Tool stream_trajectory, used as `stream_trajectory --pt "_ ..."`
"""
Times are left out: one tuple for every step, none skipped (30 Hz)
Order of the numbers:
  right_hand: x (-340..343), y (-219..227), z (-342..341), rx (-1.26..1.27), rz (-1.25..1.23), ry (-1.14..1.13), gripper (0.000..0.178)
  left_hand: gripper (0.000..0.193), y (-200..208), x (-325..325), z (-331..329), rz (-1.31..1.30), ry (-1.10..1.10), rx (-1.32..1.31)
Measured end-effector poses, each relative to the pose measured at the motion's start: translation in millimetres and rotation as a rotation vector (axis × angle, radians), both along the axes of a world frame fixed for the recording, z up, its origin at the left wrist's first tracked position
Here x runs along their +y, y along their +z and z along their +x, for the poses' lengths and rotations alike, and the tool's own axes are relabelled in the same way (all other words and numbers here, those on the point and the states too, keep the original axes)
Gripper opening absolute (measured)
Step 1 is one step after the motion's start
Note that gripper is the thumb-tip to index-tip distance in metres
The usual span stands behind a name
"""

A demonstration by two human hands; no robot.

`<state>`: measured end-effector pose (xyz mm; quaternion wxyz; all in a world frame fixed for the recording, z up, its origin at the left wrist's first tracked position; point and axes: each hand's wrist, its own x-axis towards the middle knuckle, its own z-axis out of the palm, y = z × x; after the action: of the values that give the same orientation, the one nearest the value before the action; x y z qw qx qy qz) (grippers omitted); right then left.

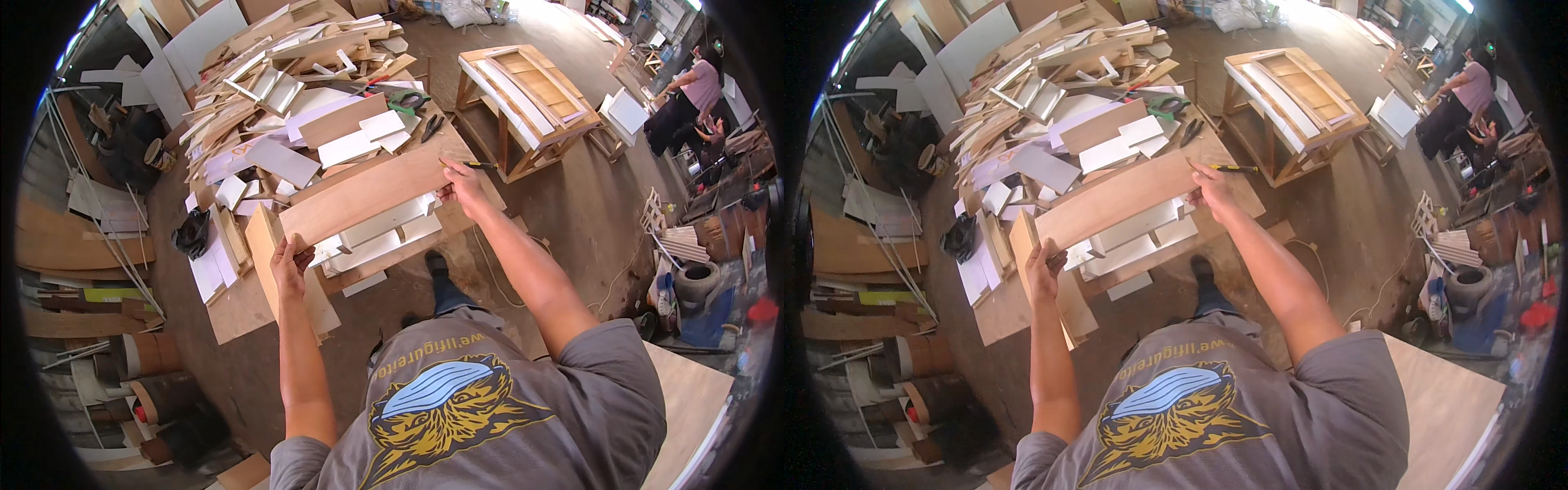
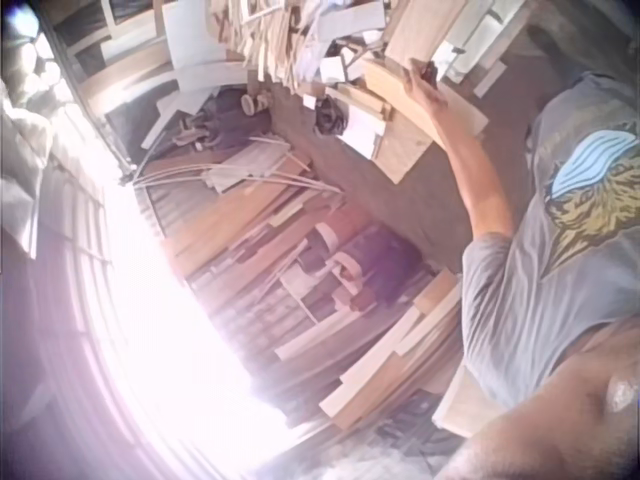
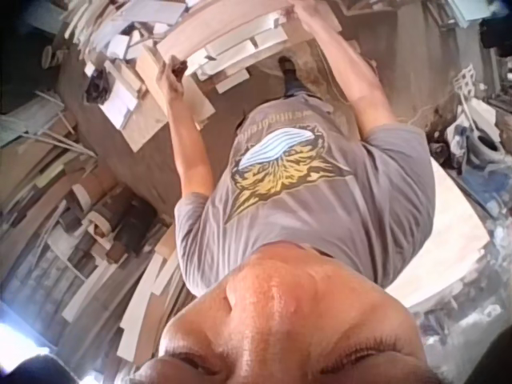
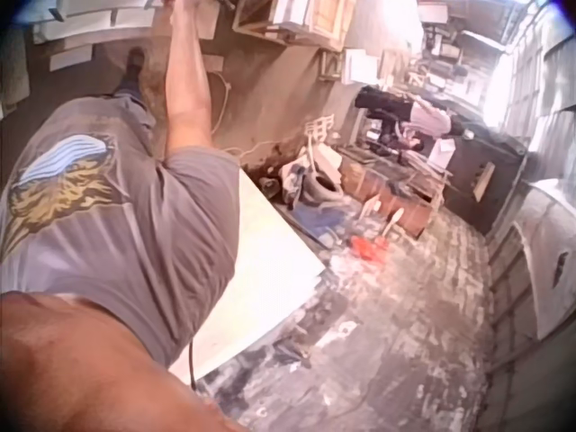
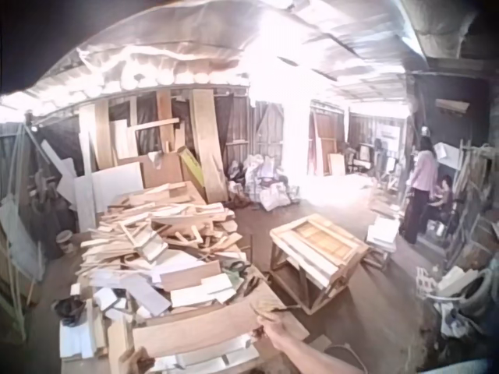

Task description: The person positions wooden boards together, retrieves nails from a bag, and hammers the nails into the boards using a hammer.

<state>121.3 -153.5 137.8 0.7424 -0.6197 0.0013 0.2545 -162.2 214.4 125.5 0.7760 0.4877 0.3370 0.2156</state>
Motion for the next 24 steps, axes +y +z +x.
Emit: stream_trajectory --pt "-0.1 0.5 0.7 -0.023 -0.009 -0.001 0.049 0.041 1.2 -1.2 1.4 0.000 0.001 0.002" --pt "-0.2 1.0 1.2 -0.022 -0.008 -0.005 0.049 0.041 2.5 -2.0 2.7 0.000 0.003 0.005" --pt "0.3 1.1 2.3 -0.023 -0.015 -0.005 0.048 0.041 3.2 -2.0 3.3 0.001 0.002 0.004" --pt "0.4 1.1 3.1 -0.024 -0.022 -0.006 0.047 0.041 3.8 -2.0 3.8 0.001 0.001 0.014" --pt "0.1 1.2 3.8 -0.025 -0.021 -0.007 0.047 0.040 4.4 -2.0 4.5 0.001 0.001 0.024" --pt "0.3 1.9 3.1 -0.023 -0.027 -0.011 0.047 0.040 3.6 -1.7 3.6 0.001 0.003 0.026" --pt "0.6 2.6 2.3 -0.020 -0.033 -0.016 0.046 0.039 2.7 -1.5 3.2 -0.002 -0.003 0.023" --pt "1.0 3.3 1.5 -0.020 -0.033 -0.014 0.046 0.039 1.9 -1.2 2.6 -0.005 -0.009 0.020" --pt "1.7 3.7 1.1 -0.025 -0.044 -0.022 0.045 0.039 2.5 -1.4 2.4 -0.005 -0.007 0.020" --pt "2.6 4.1 0.7 -0.030 -0.055 -0.030 0.045 0.038 2.9 -1.8 2.3 -0.005 -0.006 0.025" --pt "2.7 4.4 -0.4 -0.030 -0.054 -0.026 0.045 0.038 3.2 -2.3 2.3 -0.006 -0.005 0.029" --pt "2.5 3.2 -1.9 -0.046 -0.066 -0.026 0.044 0.038 5.7 -3.5 2.1 -0.005 0.000 0.030" --pt "2.3 2.5 -2.6 -0.063 -0.077 -0.025 0.043 0.038 8.0 -4.9 2.1 0.004 -0.006 0.041" --pt "1.6 2.6 -2.1 -0.063 -0.076 -0.019 0.043 0.038 10.4 -5.9 2.3 0.012 -0.011 0.053" --pt "1.4 0.9 -1.6 -0.072 -0.082 -0.018 0.043 0.038 8.2 -3.8 0.8 0.014 -0.001 0.057" --pt "1.1 -0.8 -1.2 -0.081 -0.087 -0.016 0.042 0.039 5.4 -1.9 0.1 0.017 -0.022 0.037" --pt "0.5 -2.5 -0.9 -0.077 -0.084 -0.006 0.042 0.039 3.2 0.4 -1.2 0.020 -0.043 0.017" --pt "-1.6 -2.6 -0.6 -0.087 -0.104 -0.008 0.042 0.040 3.8 -0.2 -0.2 0.024 -0.045 0.031" --pt "-3.1 -2.9 -0.3 -0.097 -0.123 -0.009 0.041 0.040 4.4 -1.2 0.3 0.025 -0.038 0.032" --pt "-3.4 -3.5 0.1 -0.101 -0.119 -0.012 0.041 0.039 5.1 -2.1 0.5 0.021 -0.043 0.026" --pt "-3.3 -1.9 -1.0 -0.100 -0.118 -0.006 0.041 0.039 4.8 -2.7 0.0 0.015 -0.048 0.019" --pt "-3.5 -0.4 -2.2 -0.099 -0.120 0.001 0.041 0.039 5.0 -2.4 -0.9 0.017 -0.050 0.023" --pt "-2.5 0.8 -3.5 -0.097 -0.123 0.008 0.041 0.039 5.4 -2.3 -2.7 0.018 -0.045 0.025" --pt "-2.8 1.2 -3.1 -0.097 -0.124 0.009 0.041 0.039 5.5 -3.4 -2.5 0.022 -0.039 0.031"
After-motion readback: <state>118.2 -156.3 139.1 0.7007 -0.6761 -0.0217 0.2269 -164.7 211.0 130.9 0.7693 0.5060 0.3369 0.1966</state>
